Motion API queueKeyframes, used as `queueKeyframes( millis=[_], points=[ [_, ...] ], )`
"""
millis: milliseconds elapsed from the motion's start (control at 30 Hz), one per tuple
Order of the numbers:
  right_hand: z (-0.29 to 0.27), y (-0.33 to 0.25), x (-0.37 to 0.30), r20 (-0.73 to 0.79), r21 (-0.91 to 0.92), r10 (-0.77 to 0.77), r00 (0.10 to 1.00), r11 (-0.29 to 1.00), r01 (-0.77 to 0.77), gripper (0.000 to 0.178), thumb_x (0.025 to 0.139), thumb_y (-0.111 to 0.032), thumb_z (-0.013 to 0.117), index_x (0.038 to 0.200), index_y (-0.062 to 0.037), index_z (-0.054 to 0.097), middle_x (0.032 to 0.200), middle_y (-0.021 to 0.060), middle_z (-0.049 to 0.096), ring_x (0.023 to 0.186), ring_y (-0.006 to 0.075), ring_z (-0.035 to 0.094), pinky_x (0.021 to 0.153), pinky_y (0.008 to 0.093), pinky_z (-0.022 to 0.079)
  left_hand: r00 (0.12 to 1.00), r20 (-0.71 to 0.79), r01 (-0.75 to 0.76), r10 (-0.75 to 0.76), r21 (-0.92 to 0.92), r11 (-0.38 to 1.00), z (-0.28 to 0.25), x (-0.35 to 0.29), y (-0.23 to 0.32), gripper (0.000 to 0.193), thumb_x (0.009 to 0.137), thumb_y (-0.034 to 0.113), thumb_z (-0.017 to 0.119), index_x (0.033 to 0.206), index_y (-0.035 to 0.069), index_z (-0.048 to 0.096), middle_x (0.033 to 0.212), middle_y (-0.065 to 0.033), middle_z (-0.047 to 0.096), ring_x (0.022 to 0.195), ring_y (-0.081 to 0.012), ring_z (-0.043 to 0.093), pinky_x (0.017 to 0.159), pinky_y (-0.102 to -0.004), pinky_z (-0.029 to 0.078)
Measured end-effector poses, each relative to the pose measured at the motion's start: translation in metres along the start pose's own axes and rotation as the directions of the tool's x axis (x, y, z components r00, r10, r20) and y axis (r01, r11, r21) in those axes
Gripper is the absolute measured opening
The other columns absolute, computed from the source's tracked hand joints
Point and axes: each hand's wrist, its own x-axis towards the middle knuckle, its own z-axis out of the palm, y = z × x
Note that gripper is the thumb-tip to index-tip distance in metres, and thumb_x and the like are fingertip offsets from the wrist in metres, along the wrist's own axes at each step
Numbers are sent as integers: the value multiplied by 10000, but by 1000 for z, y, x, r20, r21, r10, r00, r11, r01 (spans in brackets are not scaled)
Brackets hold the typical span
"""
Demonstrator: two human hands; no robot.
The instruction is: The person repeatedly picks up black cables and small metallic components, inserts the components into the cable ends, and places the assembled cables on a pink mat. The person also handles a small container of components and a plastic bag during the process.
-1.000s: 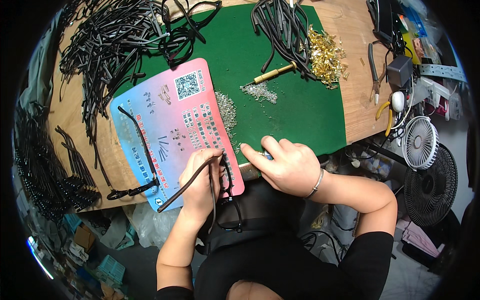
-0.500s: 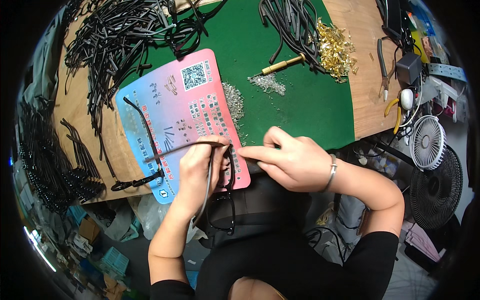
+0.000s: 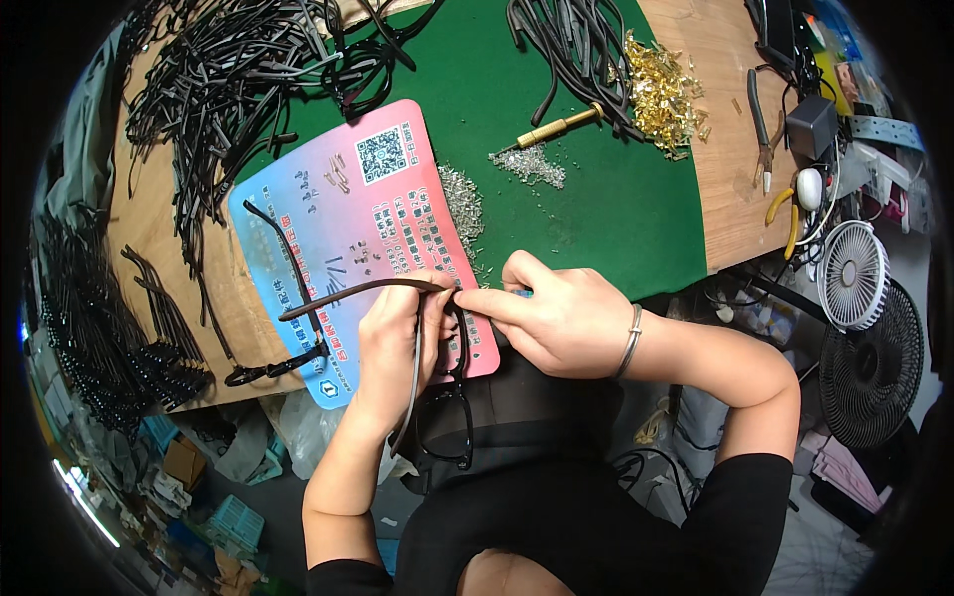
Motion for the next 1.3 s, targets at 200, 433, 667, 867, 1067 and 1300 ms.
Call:
queueKeyframes(
  millis=[200,433,667,867,1067,1300],
  points=[
    [-3,3,3,24,-11,-49,999,999,49,336,786,-138,533,1121,-129,535,839,140,490,540,297,582,507,383,513,998,-29,-60,61,34,998,3,-2,-4,69,896,2,520,952,-6,561,756,-51,595,581,-83,570,551,-218,488],
    [-13,8,16,101,-251,-177,979,948,197,311,787,-154,580,1074,-48,520,788,112,482,517,262,571,444,372,476,985,-93,-137,147,107,985,8,-2,-6,83,841,-34,557,914,3,567,742,-117,588,529,-184,590,497,-291,475],
    [-10,13,17,76,-248,-192,978,947,205,313,803,-160,587,1089,-47,530,771,94,473,541,231,576,439,351,467,989,-92,-113,119,77,991,9,2,-3,70,840,-31,556,903,-2,563,744,-117,589,541,-198,598,504,-298,478],
    [-3,6,4,-64,-335,-183,981,930,151,367,742,-181,612,1078,-61,525,802,99,475,551,226,587,444,351,485,942,-135,-283,308,175,943,7,0,-9,87,828,-42,576,911,-22,589,779,-125,605,585,-224,594,537,-296,481],
    [-10,-8,-9,15,-343,-18,1000,939,23,464,775,-256,640,1181,-81,500,875,126,482,593,235,603,467,338,498,864,-411,-204,291,243,948,2,50,1,151,840,-4,588,989,-25,572,825,-154,616,686,-264,617,619,-318,487],
    [-33,-4,-24,-10,-131,164,986,978,-164,424,816,-171,577,1210,-97,438,934,167,441,677,309,595,571,401,514,932,-299,-200,205,47,979,-25,0,6,329,879,-72,476,1183,21,561,1007,-126,575,729,-137,590,683,-243,520]
  ],
)
